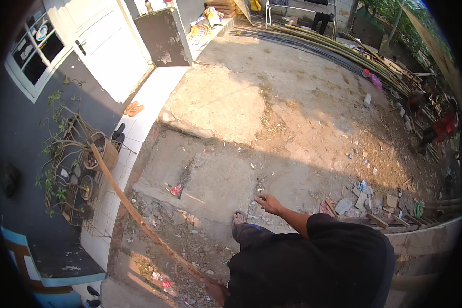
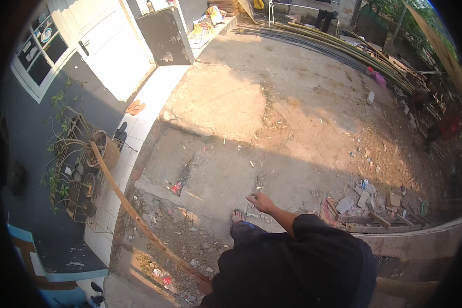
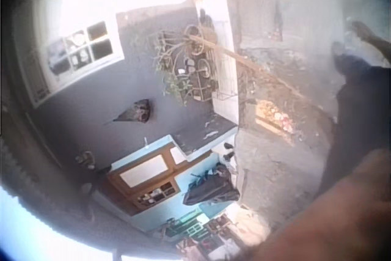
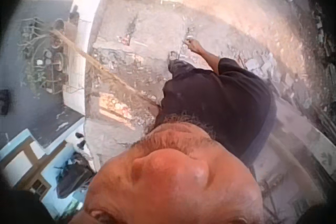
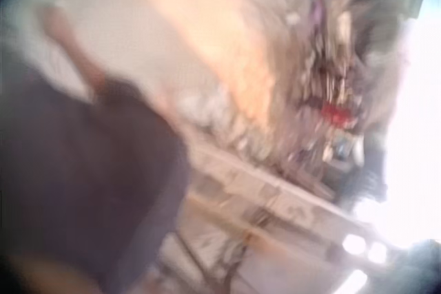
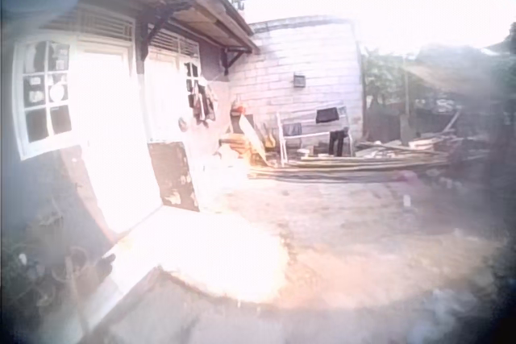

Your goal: The person carries wooden planks through an unfinished building, uses pliers to remove a nail from a wood strip, and then hammers a nail into a wooden frame on the ground.

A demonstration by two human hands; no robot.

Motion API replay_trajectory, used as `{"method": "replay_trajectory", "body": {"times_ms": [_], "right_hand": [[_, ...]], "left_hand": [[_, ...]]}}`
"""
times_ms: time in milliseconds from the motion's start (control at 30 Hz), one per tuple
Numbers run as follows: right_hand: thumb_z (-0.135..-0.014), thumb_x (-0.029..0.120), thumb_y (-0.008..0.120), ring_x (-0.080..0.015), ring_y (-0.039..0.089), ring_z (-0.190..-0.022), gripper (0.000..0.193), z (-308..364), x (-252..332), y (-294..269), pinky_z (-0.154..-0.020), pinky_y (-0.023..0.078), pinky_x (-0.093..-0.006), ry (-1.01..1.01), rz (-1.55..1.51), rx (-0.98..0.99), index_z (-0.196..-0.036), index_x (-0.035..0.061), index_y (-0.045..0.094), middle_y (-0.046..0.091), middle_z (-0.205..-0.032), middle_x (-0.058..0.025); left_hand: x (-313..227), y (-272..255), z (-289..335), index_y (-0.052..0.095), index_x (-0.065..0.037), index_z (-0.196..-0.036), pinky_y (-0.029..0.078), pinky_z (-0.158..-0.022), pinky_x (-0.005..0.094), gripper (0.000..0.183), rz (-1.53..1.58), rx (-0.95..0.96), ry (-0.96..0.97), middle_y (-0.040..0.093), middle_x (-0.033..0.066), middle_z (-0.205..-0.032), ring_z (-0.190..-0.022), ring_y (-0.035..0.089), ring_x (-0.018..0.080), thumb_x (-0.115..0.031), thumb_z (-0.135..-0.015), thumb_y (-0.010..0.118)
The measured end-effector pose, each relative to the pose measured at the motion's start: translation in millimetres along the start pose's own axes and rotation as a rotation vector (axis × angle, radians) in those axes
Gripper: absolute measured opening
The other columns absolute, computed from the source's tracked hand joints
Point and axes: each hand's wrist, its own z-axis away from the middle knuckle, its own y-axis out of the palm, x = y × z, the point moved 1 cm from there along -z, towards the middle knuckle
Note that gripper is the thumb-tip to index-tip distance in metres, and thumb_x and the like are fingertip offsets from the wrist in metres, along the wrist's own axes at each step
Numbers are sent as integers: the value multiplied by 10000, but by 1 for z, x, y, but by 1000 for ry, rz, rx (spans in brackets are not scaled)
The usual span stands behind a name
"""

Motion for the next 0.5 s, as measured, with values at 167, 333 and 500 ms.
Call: {"method": "replay_trajectory", "body": {"times_ms": [167,333,500], "right_hand": [[-946,504,556,-221,670,-714,574,-41,76,-54,-661,520,-368,-133,-145,-253,-1173,-17,629,685,-861,-166],[-922,522,561,-346,672,-926,578,-45,45,-71,-847,500,-439,87,-149,-332,-1186,14,639,690,-993,-231],[-897,542,606,-347,682,-868,601,-23,-2,-55,-789,524,-426,266,-69,-527,-1107,-17,673,703,-897,-209]], "left_hand": [[-131,95,-53,515,1,-822,425,-437,307,709,-136,166,117,479,59,-605,-474,497,185,-685,-952,392],[-234,195,-85,509,6,-821,427,-431,309,714,-224,311,227,476,61,-592,-462,490,185,-685,-954,387],[-299,315,-104,502,11,-820,429,-426,311,718,-350,494,299,473,63,-579,-449,482,185,-684,-956,382]]}}
